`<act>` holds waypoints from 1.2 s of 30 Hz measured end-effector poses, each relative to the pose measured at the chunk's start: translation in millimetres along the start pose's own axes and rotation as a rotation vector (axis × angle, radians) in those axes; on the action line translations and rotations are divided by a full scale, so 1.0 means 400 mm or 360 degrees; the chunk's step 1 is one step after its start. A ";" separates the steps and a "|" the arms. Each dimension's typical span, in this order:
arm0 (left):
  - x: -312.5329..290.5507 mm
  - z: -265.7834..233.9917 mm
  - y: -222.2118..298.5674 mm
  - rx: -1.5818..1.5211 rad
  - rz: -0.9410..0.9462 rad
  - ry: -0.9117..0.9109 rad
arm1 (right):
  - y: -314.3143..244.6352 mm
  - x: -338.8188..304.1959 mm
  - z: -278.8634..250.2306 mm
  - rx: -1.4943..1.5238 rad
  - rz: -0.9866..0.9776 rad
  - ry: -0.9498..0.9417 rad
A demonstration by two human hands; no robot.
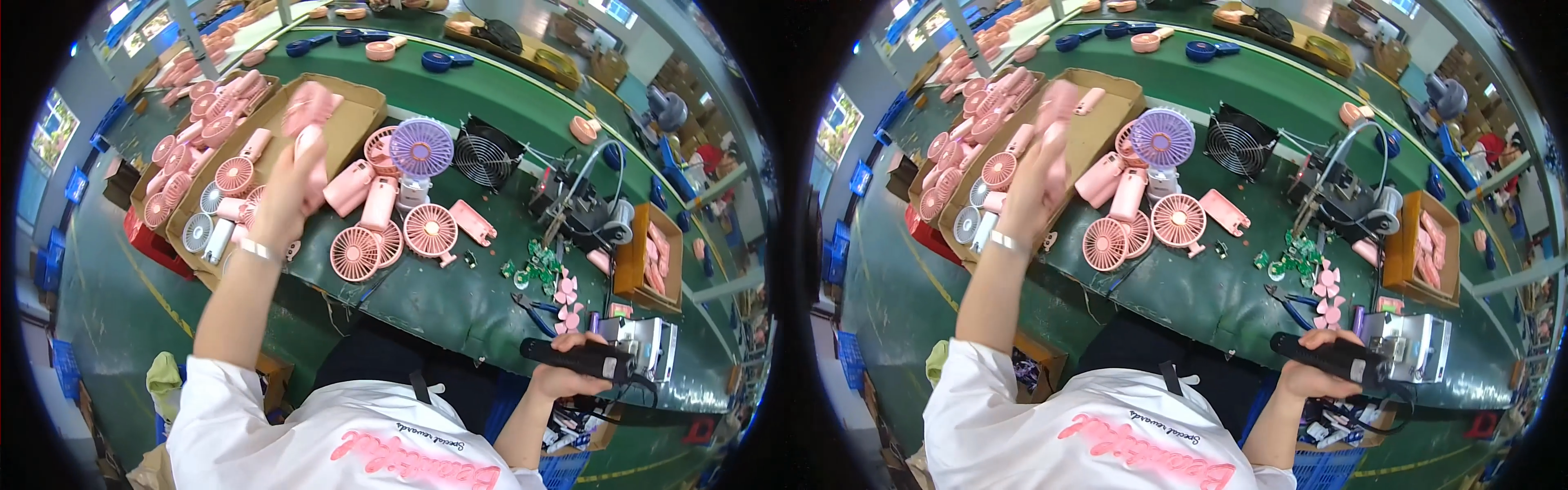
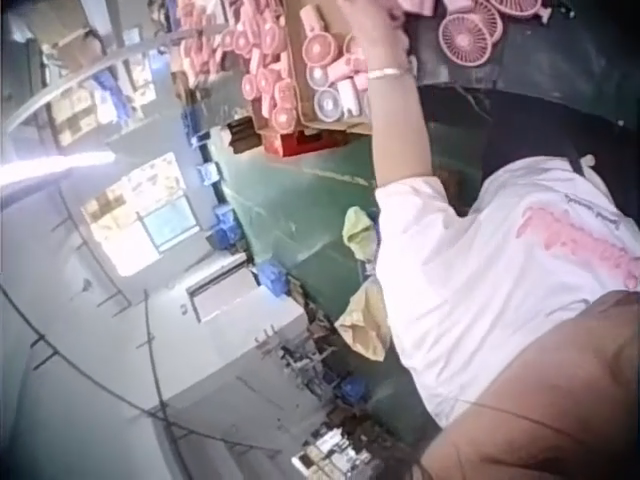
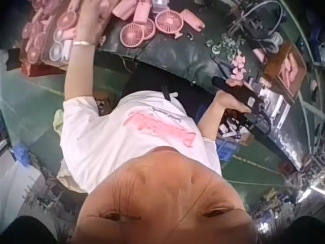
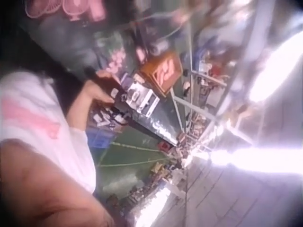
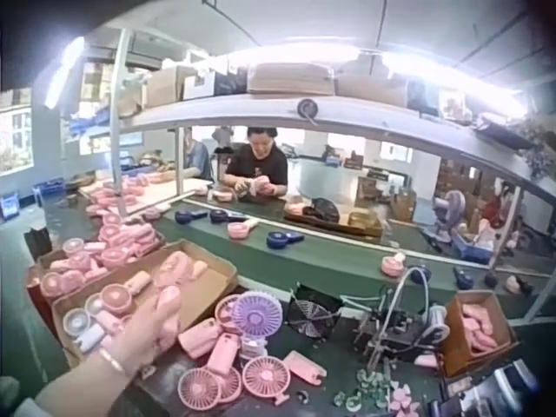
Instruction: The person assembles portable hand fans by inserting batteries into the fan housing, then securing the housing with an electric screwdriver.
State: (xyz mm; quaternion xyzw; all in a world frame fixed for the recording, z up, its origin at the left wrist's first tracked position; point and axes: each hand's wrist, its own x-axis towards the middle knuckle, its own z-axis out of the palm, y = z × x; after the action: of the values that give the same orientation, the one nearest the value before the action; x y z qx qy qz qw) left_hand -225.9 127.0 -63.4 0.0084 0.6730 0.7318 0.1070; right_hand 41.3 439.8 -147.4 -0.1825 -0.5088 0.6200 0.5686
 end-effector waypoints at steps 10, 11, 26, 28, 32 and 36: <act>0.365 -0.055 -0.036 -0.0164 0.0432 -0.0382 | -0.001 -0.005 -0.006 -0.0028 -0.0018 -0.0050; 0.360 -0.093 -0.012 0.0465 0.0453 -0.0203 | -0.001 -0.008 -0.007 -0.0027 -0.0050 -0.0035; 0.241 -0.516 -0.116 0.1851 0.0441 0.0628 | 0.023 -0.021 0.023 0.0076 -0.0145 -0.0418; 0.186 -0.464 -0.056 0.1420 0.0844 0.0846 | 0.012 -0.032 0.037 0.0121 -0.0173 -0.0481; 0.046 -0.229 0.070 0.0384 0.1255 0.0995 | 0.008 -0.036 0.021 0.0172 -0.0221 -0.0489; -0.118 0.004 0.056 -0.0206 0.1229 0.0494 | 0.019 -0.023 0.005 0.0094 -0.0140 -0.0334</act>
State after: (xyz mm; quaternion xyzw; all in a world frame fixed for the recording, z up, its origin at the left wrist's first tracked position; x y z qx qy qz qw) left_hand -182.7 119.1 -34.9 0.1428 0.5812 0.7516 -0.2775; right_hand 38.3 432.0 -156.2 -0.0772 -0.5545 0.6249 0.5441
